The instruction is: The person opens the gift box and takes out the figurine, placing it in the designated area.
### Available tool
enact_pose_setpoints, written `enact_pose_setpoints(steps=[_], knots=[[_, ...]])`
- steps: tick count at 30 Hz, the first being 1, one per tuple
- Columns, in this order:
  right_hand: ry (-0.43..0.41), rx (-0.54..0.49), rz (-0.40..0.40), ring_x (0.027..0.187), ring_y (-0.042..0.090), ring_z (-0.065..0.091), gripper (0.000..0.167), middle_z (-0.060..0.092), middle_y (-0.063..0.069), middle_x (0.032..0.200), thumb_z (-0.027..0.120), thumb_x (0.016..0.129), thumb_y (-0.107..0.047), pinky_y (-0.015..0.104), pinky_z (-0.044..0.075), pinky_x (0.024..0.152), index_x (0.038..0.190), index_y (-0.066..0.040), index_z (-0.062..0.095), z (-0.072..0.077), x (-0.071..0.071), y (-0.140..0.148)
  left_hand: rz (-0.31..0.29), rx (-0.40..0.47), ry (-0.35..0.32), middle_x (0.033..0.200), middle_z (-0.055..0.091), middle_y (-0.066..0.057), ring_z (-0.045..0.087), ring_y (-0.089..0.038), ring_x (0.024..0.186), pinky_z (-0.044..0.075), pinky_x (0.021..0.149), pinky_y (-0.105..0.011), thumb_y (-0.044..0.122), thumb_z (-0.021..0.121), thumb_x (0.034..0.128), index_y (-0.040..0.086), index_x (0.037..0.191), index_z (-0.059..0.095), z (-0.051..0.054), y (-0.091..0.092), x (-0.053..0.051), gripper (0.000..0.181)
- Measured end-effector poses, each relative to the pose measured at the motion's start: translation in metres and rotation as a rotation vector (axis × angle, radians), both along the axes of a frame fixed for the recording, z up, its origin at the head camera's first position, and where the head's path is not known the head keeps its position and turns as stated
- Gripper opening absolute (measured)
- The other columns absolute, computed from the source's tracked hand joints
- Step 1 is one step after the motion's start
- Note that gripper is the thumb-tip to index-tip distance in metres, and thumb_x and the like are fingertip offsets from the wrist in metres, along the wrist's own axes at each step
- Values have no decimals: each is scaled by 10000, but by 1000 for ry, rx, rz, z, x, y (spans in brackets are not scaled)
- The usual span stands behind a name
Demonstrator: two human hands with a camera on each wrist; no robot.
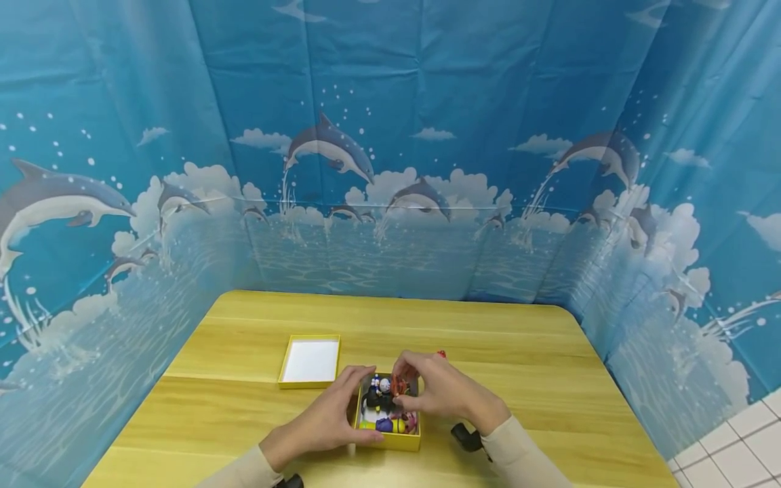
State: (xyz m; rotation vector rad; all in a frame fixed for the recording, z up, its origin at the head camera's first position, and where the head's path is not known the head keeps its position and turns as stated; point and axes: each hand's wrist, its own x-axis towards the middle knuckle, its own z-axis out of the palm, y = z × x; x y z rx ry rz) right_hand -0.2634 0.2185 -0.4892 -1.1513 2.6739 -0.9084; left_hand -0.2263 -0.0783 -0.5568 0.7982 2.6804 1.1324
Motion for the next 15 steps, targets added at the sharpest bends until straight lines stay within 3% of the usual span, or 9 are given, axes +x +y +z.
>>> enact_pose_setpoints(steps=[8, 15], knots=[[19, -86, 52, 1023, -4, 744, 406, 804, -124, 1144, 877, 1077, -229, 424, 703, 919, 1435, -130, 712, -3, -2, 4, 10, -5, -2, 1793, 444, -31, 596, -287, 1557, 544, 1301, -589, 819, 903, 871, 202, 1842, 330, -1, 0, 2, 1286], [34, -154, 52, 969, 5, 744, 328, 805, -105, 1114, 905, 1050, -178, 431, 708, 881, 1329, -159, 735, -1, -1, 8, 15, -3, -13, 1798, 440, -31, 585, -283, 1561, 548, 1297, -595, 820, 903, 871, 206, 1842, 330, -1, 1, 3, 1285]])
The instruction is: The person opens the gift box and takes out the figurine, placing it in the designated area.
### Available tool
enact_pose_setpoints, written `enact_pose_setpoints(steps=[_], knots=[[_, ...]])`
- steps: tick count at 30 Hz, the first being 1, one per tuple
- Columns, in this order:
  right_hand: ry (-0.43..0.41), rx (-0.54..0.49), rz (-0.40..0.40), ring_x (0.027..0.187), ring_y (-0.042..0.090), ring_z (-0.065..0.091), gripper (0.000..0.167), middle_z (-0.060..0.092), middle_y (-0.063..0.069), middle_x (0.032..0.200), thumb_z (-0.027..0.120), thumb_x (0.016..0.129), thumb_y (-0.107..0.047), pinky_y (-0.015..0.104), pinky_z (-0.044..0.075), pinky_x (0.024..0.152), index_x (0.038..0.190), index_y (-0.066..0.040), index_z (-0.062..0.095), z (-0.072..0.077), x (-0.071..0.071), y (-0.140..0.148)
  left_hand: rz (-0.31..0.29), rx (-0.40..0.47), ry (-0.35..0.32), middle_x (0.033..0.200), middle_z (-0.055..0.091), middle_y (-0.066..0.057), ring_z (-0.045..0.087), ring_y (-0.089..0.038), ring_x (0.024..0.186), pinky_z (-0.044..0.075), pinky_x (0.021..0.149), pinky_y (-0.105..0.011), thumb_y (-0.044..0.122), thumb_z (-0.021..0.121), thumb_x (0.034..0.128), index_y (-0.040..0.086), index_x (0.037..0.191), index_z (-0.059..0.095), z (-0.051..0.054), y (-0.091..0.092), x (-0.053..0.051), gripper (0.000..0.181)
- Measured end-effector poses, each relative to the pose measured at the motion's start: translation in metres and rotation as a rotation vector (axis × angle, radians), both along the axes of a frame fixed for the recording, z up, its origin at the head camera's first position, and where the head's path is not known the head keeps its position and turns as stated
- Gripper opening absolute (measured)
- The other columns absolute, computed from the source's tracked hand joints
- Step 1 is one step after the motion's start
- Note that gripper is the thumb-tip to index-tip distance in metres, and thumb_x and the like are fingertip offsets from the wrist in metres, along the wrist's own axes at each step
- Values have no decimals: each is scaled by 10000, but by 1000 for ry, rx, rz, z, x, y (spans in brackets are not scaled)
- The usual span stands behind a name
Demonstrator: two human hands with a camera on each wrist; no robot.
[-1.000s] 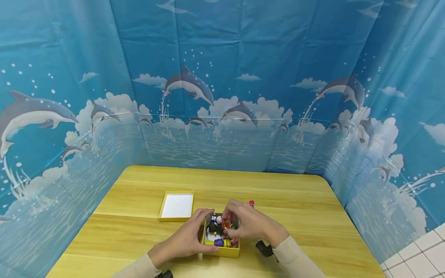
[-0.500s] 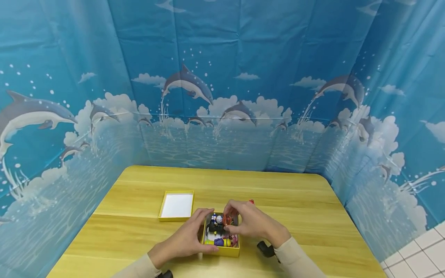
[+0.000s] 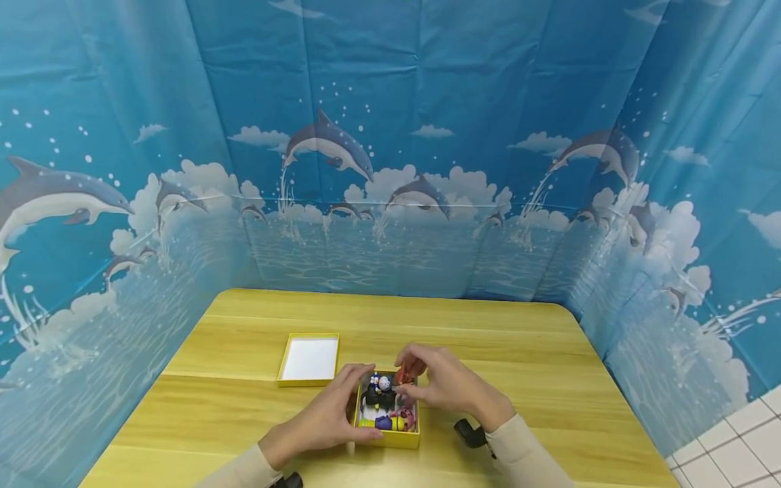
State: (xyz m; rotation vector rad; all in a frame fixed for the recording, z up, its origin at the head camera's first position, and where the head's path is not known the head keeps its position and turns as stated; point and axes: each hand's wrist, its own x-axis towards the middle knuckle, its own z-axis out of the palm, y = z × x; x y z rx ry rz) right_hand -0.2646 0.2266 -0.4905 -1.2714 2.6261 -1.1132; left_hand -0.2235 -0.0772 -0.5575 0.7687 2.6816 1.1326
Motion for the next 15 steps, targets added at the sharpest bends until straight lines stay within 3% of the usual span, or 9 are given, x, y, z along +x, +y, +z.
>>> enact_pose_setpoints(steps=[8, 15], knots=[[17, -16, -52, 895, -10, 709, 277, 762, -120, 1056, 918, 1047, -225, 377, 684, 811, 1201, -228, 688, 4, 0, 8, 5, 3, -9, 1799, 436, -21, 589, -265, 1555, 550, 1297, -580, 812, 906, 875, 211, 1848, 321, 0, 0, -1, 1285], [32, -58, -72, 872, 2, 726, 238, 771, -95, 1053, 890, 1066, -186, 352, 677, 784, 1208, -200, 700, 7, 0, 18, 2, 13, -17, 1794, 440, -19, 593, -266, 1547, 557, 1285, -580, 779, 926, 878, 205, 1842, 332, 2, 0, 0, 1270]])
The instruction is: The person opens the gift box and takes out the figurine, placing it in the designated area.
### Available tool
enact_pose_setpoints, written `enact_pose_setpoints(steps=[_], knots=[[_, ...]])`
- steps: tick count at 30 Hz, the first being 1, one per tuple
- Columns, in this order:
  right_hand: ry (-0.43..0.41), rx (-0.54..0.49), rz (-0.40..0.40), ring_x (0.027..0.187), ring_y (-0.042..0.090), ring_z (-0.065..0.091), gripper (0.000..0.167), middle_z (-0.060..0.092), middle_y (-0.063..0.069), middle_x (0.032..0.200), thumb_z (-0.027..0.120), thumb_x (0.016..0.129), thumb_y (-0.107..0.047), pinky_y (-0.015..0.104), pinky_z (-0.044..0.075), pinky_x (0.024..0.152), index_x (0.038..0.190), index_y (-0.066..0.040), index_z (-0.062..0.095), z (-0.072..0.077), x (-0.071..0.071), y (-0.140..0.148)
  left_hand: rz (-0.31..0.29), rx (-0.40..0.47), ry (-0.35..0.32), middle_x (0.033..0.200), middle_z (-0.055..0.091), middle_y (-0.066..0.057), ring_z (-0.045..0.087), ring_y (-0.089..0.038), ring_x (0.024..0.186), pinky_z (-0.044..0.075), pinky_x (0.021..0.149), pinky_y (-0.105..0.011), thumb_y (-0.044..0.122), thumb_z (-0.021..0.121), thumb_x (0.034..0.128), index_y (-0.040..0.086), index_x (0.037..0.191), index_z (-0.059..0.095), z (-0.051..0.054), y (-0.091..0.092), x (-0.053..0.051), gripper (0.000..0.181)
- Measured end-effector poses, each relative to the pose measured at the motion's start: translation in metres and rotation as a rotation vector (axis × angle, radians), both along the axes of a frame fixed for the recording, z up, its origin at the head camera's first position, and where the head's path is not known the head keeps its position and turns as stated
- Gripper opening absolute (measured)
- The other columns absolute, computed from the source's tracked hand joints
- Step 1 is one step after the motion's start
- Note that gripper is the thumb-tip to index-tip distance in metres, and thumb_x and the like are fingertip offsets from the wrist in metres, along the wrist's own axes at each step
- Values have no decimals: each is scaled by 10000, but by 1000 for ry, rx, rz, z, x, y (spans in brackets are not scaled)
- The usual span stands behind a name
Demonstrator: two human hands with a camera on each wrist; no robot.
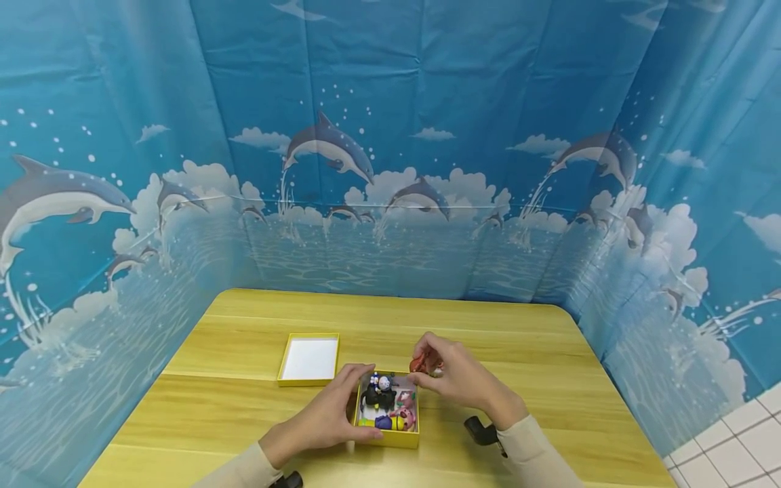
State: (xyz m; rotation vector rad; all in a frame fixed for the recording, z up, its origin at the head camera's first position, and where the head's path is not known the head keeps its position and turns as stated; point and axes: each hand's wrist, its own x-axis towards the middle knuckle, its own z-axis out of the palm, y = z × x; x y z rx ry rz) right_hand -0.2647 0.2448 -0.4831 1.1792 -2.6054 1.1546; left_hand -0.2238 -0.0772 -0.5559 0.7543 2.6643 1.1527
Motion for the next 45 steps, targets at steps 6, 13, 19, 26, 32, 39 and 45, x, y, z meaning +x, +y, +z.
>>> enact_pose_setpoints(steps=[6, 13, 19, 26, 32, 39, 45], knots=[[19, -11, -21, 875, 6, 722, 200, 798, -85, 1108, 860, 1089, -190, 321, 657, 789, 1252, -246, 759, 2, 0, 9, -7, 0, -5, 1795, 433, -18, 587, -263, 1549, 557, 1286, -578, 787, 916, 884, 212, 1845, 324, 1, -1, 0, 1267], [-66, 6, -78, 869, 26, 754, 180, 814, -60, 1111, 851, 1099, -256, 322, 653, 776, 1236, -173, 769, 7, 1, 22, -4, -2, -5, 1806, 426, -15, 574, -288, 1582, 550, 1293, -592, 782, 916, 887, 218, 1851, 317, 2, -1, 1, 1267], [-170, -14, -113, 867, 174, 820, 223, 803, 61, 1153, 830, 1114, -236, 317, 676, 763, 1247, -76, 749, 9, 2, 39, -4, -6, 0, 1817, 419, -26, 569, -303, 1594, 534, 1310, -605, 791, 914, 881, 213, 1854, 308, 1, -1, -1, 1284], [-226, -1, -165, 884, 191, 835, 249, 818, 111, 1220, 841, 1106, -238, 303, 669, 760, 1272, -61, 785, 7, -1, 58, -2, -15, -17, 1821, 407, -1, 560, -285, 1604, 545, 1301, -597, 842, 879, 878, 242, 1857, 301, -1, -2, -1, 1285], [-299, 32, -208, 887, 254, 827, 314, 808, 123, 1257, 863, 1081, -193, 291, 632, 736, 1328, -22, 769, 0, -7, 71, -1, -17, -16, 1812, 414, 7, 564, -270, 1595, 550, 1297, -589, 845, 879, 877, 247, 1856, 303, -3, -2, -2, 1284], [-308, 46, -273, 907, 266, 822, 308, 804, 153, 1259, 867, 1066, -128, 290, 633, 742, 1323, 5, 762, -13, -15, 75, 1, -11, -16, 1803, 423, 9, 567, -259, 1583, 547, 1301, -580, 836, 887, 875, 236, 1852, 315, -2, -1, 0, 1281], [-237, 70, -333, 920, 165, 819, 245, 822, 105, 1180, 882, 1049, -129, 268, 648, 769, 1256, -38, 787, -25, -23, 73, -1, -12, -17, 1802, 424, 13, 569, -258, 1578, 557, 1287, -580, 831, 886, 880, 240, 1851, 316, -1, -1, -1, 1272]])
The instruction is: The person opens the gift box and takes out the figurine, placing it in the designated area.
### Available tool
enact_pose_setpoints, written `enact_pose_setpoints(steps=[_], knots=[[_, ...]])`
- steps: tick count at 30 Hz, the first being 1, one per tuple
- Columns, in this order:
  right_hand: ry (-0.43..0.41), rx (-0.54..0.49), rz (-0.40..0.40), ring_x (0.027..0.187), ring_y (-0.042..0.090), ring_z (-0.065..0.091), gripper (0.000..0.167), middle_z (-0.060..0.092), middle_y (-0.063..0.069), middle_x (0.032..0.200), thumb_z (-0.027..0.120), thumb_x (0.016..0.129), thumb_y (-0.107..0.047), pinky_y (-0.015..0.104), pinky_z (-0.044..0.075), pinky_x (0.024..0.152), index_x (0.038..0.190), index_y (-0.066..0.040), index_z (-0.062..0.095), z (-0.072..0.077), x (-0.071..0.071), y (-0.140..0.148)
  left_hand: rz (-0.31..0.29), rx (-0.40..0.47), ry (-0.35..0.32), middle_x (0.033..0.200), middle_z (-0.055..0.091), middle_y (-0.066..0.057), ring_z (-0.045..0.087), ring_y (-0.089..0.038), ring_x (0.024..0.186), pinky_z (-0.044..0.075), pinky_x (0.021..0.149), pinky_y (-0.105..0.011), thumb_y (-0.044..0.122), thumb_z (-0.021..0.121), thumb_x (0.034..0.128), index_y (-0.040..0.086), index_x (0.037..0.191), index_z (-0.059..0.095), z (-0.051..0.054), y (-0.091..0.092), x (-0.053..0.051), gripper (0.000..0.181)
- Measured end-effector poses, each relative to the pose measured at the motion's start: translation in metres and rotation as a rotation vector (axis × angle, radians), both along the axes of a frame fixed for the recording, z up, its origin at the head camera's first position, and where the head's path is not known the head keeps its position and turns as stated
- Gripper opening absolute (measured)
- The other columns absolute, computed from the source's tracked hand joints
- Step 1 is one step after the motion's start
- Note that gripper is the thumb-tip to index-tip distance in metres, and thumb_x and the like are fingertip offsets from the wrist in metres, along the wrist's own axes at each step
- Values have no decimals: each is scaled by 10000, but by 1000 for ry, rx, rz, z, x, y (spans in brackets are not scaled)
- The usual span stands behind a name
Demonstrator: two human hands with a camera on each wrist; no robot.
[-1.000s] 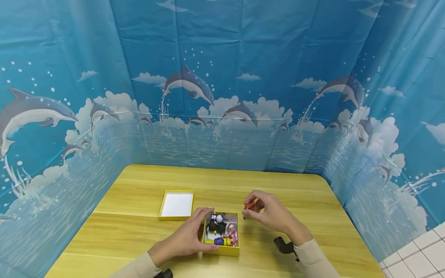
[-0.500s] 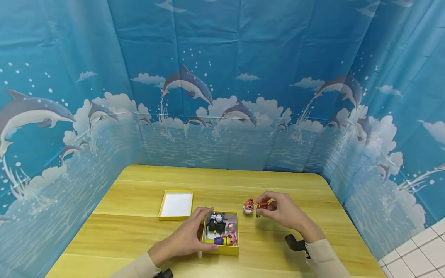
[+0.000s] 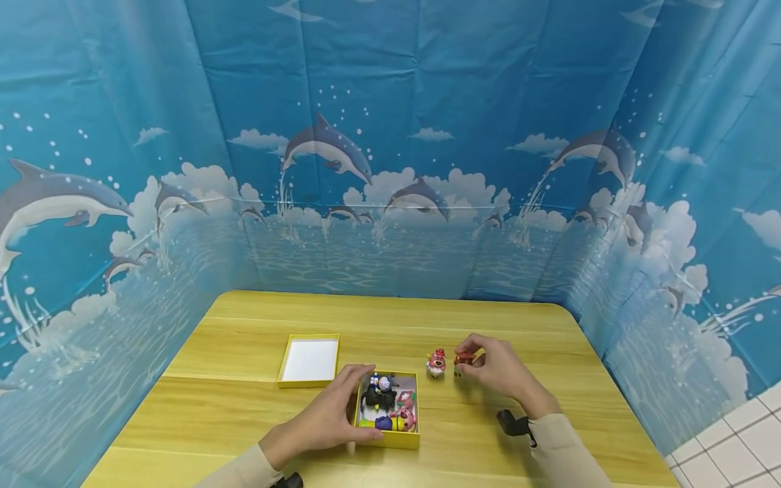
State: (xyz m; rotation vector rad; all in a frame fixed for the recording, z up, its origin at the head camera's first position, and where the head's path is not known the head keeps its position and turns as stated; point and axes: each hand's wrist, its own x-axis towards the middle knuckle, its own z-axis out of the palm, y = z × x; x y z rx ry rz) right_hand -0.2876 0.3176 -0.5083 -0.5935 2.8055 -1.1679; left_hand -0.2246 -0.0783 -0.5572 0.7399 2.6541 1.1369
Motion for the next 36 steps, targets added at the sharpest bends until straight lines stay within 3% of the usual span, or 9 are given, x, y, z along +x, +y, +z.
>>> enact_pose_setpoints(steps=[4, 13, 22, 36], knots=[[14, 28, -22, 943, 114, 783, 245, 825, 77, 1163, 891, 1045, -152, 264, 653, 792, 1249, -54, 798, -5, -4, -1, -1, 0, 5, 1804, 424, 10, 565, -269, 1587, 556, 1288, -584, 824, 889, 883, 236, 1850, 318, 1, 0, 0, 1268], [21, 44, -33, 1041, 198, 780, 264, 822, 70, 1184, 899, 1049, -189, 272, 661, 833, 1259, -60, 804, -8, -4, 3, -3, 1, 10, 1802, 424, -9, 563, -288, 1590, 554, 1287, -596, 787, 909, 891, 231, 1850, 317, 3, 1, 2, 1256], [14, 74, -56, 1032, 178, 775, 245, 820, 43, 1173, 906, 1045, -217, 262, 657, 843, 1242, -103, 815, -16, -6, 2, -1, 10, 2, 1811, 418, -8, 567, -289, 1592, 549, 1291, -603, 784, 914, 886, 231, 1850, 318, 3, 1, 3, 1261], [21, 94, -49, 1031, 178, 766, 272, 810, 29, 1162, 915, 1043, -252, 272, 656, 836, 1247, -101, 817, -15, -3, -1, 3, 16, 3, 1813, 420, -3, 569, -283, 1592, 541, 1301, -600, 777, 920, 885, 229, 1849, 322, 3, 1, 3, 1259]])
